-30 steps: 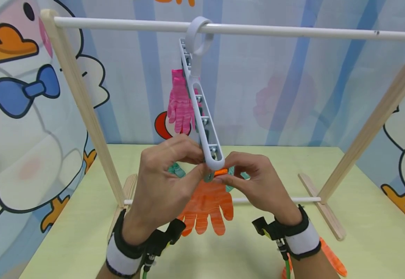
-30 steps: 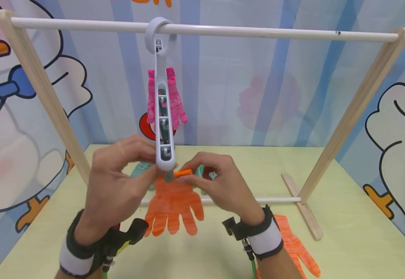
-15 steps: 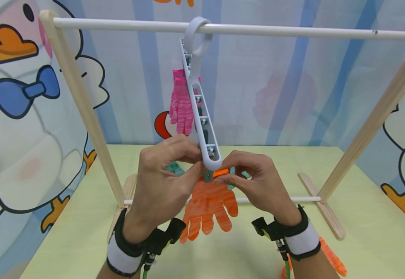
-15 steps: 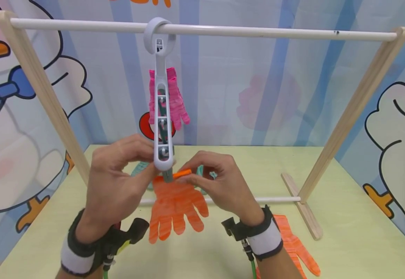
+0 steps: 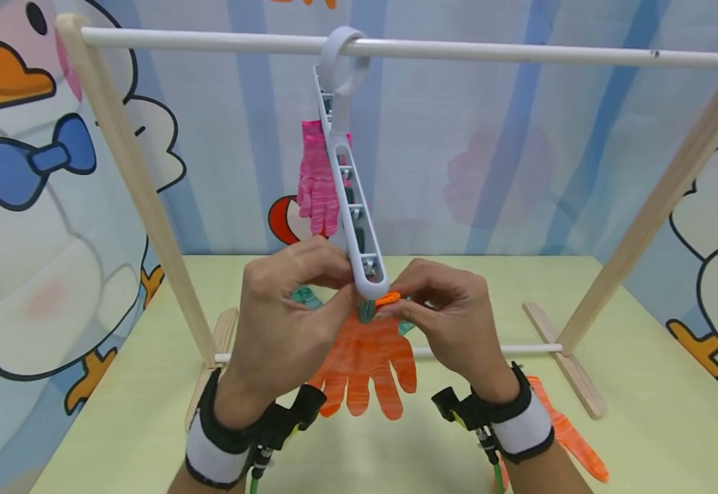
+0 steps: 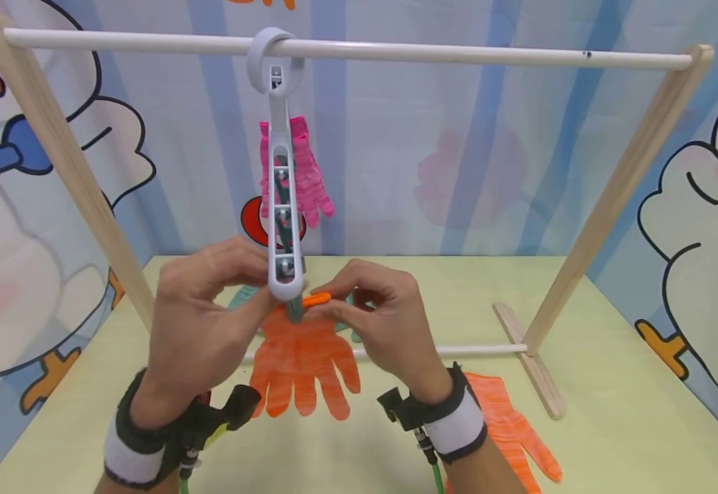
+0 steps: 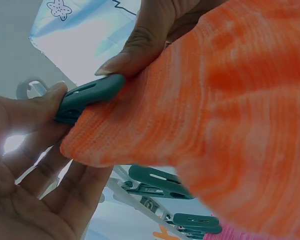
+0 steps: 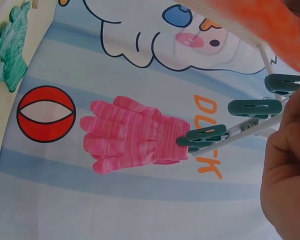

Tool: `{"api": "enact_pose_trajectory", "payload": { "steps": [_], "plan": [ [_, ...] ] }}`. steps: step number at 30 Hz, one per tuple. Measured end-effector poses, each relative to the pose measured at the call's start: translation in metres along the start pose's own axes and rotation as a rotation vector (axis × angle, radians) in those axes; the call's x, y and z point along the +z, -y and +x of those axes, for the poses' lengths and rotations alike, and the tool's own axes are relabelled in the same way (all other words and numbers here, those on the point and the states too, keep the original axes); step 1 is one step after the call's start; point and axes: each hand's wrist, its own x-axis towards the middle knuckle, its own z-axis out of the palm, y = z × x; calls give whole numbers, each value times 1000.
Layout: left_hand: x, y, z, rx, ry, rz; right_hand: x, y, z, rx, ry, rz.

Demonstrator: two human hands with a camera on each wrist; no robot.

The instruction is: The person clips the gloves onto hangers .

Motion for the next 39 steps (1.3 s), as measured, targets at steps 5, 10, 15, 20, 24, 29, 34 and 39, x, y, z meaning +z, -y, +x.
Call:
{"api": "enact_pose_trajectory", "payload": {
  "steps": [5,10,15,20,24,29,34,39],
  "plan": [
    [-2,-1,1,-7,19,-18,2,0,0,-3,-8,19],
    [-2,-3,1,14,66,-44,0,1,0,-13,5,38],
    [-2,-3,2,20,96,-58,-4,1,0,-13,28,50],
    [-3,-3,3,28,121,-68,-7,2,-1,19,48,28],
    [-6,-2,3,22,134,-65,-11,4,-3,62,60,-18],
    [-9,-1,1,17,142,-61,-19,3,-8,87,69,-75],
    [-12,-2,1,18,152,-45,-33,3,-14,195,47,-197],
    [-16,-3,2,43,162,-47,-49,-1,-23,347,58,-382]
  ]
}}
